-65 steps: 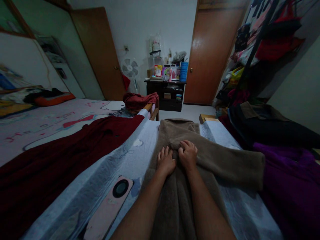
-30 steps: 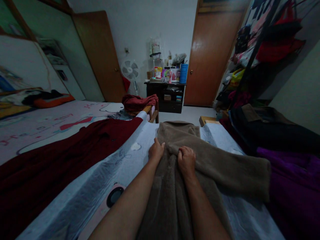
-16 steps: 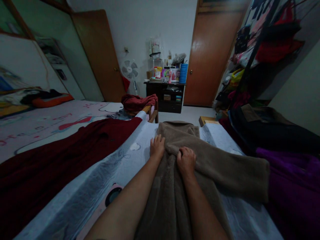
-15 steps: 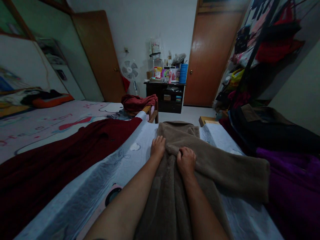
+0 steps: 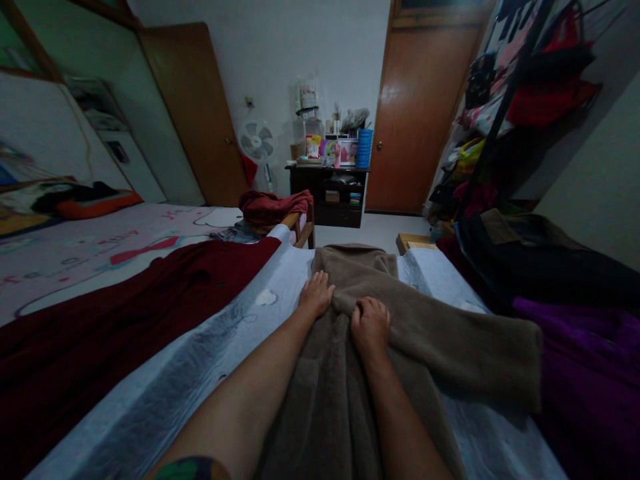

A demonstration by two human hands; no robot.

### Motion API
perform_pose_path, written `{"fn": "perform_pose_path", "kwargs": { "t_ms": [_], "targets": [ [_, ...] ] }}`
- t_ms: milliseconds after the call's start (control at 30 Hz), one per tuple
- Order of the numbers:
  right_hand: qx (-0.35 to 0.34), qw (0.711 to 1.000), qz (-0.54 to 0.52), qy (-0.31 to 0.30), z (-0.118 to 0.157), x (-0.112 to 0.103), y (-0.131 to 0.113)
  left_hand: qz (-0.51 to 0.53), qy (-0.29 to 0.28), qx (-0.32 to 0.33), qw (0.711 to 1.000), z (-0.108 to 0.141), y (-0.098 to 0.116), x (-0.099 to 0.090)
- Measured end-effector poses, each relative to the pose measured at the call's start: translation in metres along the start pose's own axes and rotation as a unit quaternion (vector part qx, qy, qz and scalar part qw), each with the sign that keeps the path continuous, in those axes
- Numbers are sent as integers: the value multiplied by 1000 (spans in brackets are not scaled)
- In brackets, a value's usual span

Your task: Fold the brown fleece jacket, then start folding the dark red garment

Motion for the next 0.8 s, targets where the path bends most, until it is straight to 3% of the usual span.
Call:
{"fn": "perform_pose_path", "kwargs": {
  "t_ms": [300,467,633,800],
  "targets": [
    [-6,1000,10,16,1,0,-1,-54,7,16,998,-38,4,8],
    [-6,1000,6,23,2,-2,-3,-64,-53,11,996,-60,2,16],
    [-6,1000,3,23,2,-1,-3,-60,-97,0,993,-85,1,11],
    [1,1000,0,15,2,0,-2,-66,-111,-51,990,-98,7,9]
  ]
}}
Point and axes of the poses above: each hand's wrist, its own z-axis away from the middle knuckle, its own x-axis out of the palm, y = z × x, the point moved 10 cm from there along -z, towards the middle knuckle, and after that the axes turned 1 degree about -y, right-handed, at the moved point
